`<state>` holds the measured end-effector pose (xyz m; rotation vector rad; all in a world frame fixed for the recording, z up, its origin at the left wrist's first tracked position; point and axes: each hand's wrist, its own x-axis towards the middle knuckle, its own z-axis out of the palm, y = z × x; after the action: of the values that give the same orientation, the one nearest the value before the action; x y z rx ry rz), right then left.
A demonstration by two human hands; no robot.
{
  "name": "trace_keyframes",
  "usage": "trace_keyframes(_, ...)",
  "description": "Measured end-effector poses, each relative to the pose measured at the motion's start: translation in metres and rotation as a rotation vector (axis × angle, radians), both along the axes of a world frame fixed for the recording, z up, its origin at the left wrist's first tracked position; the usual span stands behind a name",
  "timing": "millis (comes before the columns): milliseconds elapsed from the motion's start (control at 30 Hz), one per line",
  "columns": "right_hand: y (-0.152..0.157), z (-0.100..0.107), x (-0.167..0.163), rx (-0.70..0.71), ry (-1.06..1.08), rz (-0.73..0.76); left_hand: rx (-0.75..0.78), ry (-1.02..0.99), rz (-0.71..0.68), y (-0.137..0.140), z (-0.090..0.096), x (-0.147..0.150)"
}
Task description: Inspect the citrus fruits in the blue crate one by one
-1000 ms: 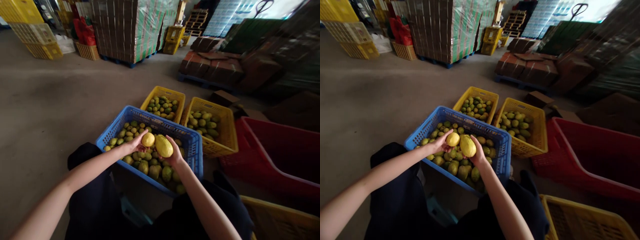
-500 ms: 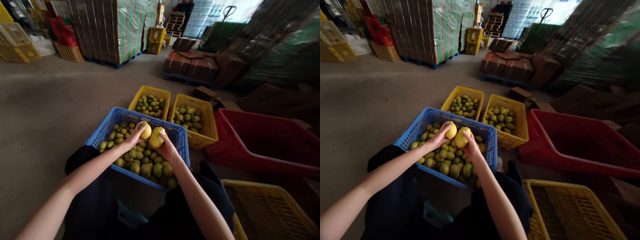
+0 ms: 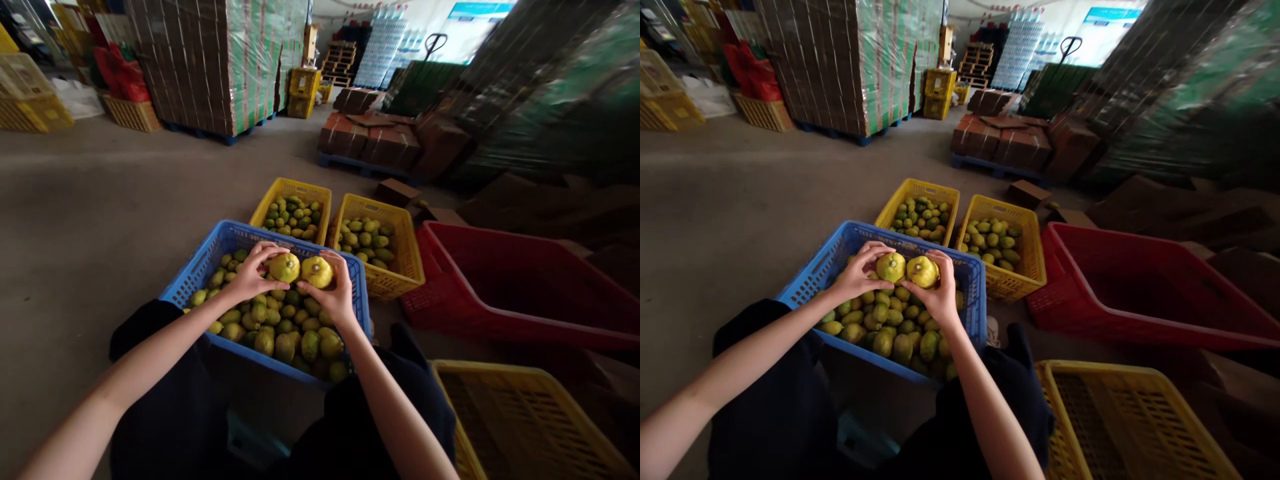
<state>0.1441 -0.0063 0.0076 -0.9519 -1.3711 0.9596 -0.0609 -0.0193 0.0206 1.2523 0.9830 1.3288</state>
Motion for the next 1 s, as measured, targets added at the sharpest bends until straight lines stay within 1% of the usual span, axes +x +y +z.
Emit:
trace_keyframes(67,0.002,-0.002,0.001,-0.072,0.052,0.021,-0.041,-0.037,-0.023,0.002,-0.004,-0.001)
trace_keyframes(100,0.003,-0.002,0.001,-0.126,0.108,0.044,-0.082,-0.09,-0.038,0.003,-0.006,0.0)
trace_keyframes(200,0.005,-0.003,-0.004,-0.334,0.342,0.121,-0.265,-0.313,-0.052,0.006,-0.007,0.002)
trace_keyframes(267,0.005,-0.003,-0.008,-0.484,0.482,0.143,-0.354,-0.414,-0.044,0.007,-0.003,0.005)
trace_keyframes(367,0.004,-0.001,-0.015,-0.687,0.607,0.205,-0.376,-0.465,-0.036,0.008,0.004,0.01)
trace_keyframes(433,0.003,0.0,-0.017,-0.766,0.66,0.27,-0.409,-0.502,-0.005,0.009,0.005,0.013)
trace_keyframes(500,0.004,0.002,-0.018,-0.793,0.703,0.292,-0.488,-0.561,0.052,0.012,0.004,0.016)
trace_keyframes(567,0.004,0.002,-0.017,-0.805,0.739,0.273,-0.582,-0.61,0.09,0.014,0.001,0.017)
trace_keyframes(700,0.007,0.001,-0.014,-0.868,0.801,0.271,-0.714,-0.663,0.07,0.015,-0.002,0.017)
trace_keyframes(867,0.008,0.0,-0.016,-0.974,0.866,0.171,-0.757,-0.786,0.022,0.016,-0.011,0.017)
trace_keyframes(1000,0.01,-0.004,-0.02,-0.976,0.829,0.162,-0.78,-0.79,0.105,0.019,-0.021,0.02)
